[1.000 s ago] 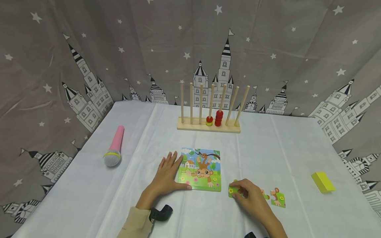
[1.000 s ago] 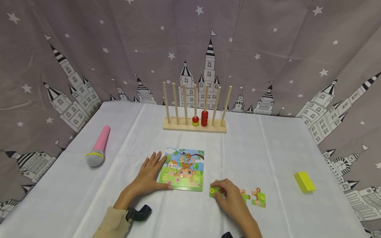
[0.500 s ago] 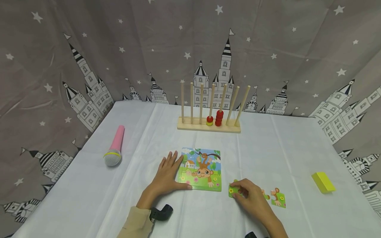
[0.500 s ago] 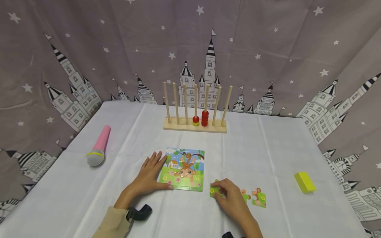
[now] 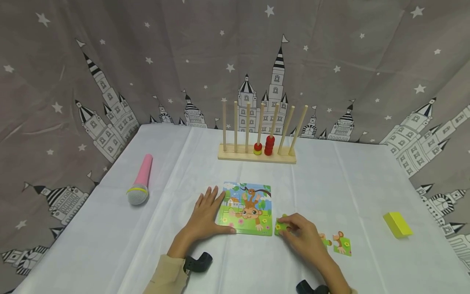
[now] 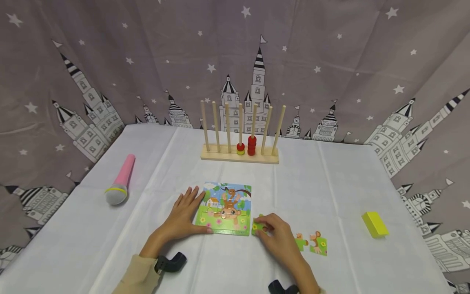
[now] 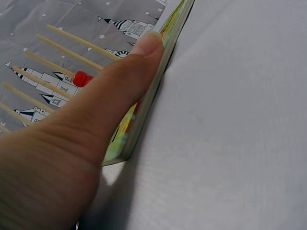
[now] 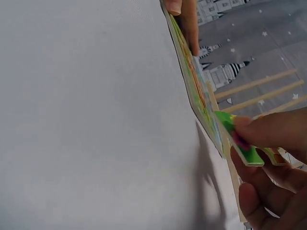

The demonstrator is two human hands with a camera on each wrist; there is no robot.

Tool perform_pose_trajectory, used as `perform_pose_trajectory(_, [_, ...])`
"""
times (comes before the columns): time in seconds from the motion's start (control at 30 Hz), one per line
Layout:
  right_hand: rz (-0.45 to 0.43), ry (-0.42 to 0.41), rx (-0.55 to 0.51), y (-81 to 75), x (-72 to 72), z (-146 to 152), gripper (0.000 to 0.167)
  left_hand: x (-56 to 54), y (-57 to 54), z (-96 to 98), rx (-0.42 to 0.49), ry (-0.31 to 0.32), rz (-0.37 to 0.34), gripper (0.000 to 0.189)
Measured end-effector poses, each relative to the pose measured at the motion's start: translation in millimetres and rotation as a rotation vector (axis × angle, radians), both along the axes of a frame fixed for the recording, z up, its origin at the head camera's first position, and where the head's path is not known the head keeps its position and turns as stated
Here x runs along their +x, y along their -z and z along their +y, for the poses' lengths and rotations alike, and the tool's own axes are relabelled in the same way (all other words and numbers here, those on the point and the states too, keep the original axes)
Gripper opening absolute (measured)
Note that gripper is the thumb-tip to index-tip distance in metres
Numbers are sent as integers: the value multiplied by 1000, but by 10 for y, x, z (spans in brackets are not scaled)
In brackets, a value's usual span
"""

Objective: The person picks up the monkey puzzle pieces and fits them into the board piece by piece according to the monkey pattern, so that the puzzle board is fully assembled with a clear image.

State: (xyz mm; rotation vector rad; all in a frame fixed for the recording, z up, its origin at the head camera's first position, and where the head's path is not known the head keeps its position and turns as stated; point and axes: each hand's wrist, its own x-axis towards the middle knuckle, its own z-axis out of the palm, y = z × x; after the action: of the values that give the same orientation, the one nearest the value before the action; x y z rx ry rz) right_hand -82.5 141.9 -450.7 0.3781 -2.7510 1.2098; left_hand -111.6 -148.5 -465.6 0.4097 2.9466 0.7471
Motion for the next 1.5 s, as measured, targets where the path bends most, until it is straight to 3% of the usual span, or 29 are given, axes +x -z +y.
perform_pose_trajectory(0.3, [99,-100,-132,-19,-199,-335,27,10,-13,-16,0,-2,-1,114])
perform_pose_trajectory(0.53, [31,-123,-193,-52,-325,-651,25,6,-12,-12,-2,10,2,113])
perform_pose_trajectory(0.77, [-13,-138,-200,-17,-427,-910,21,6,-23,-9,-4,13,14,112])
perform_pose_trajectory(0.97, [-19,-169,-213,19,-475,-1047,27,5,-27,-7,-4,17,14,112])
perform_pose_trajectory(1.3, [-88,-230,-178,36,-494,-1118,28,4,-16,-9,-7,18,15,112])
perform_pose_trajectory(1.5, [-78,-242,-126,24,-480,-1122,28,0,-5,-9,-5,15,24,112])
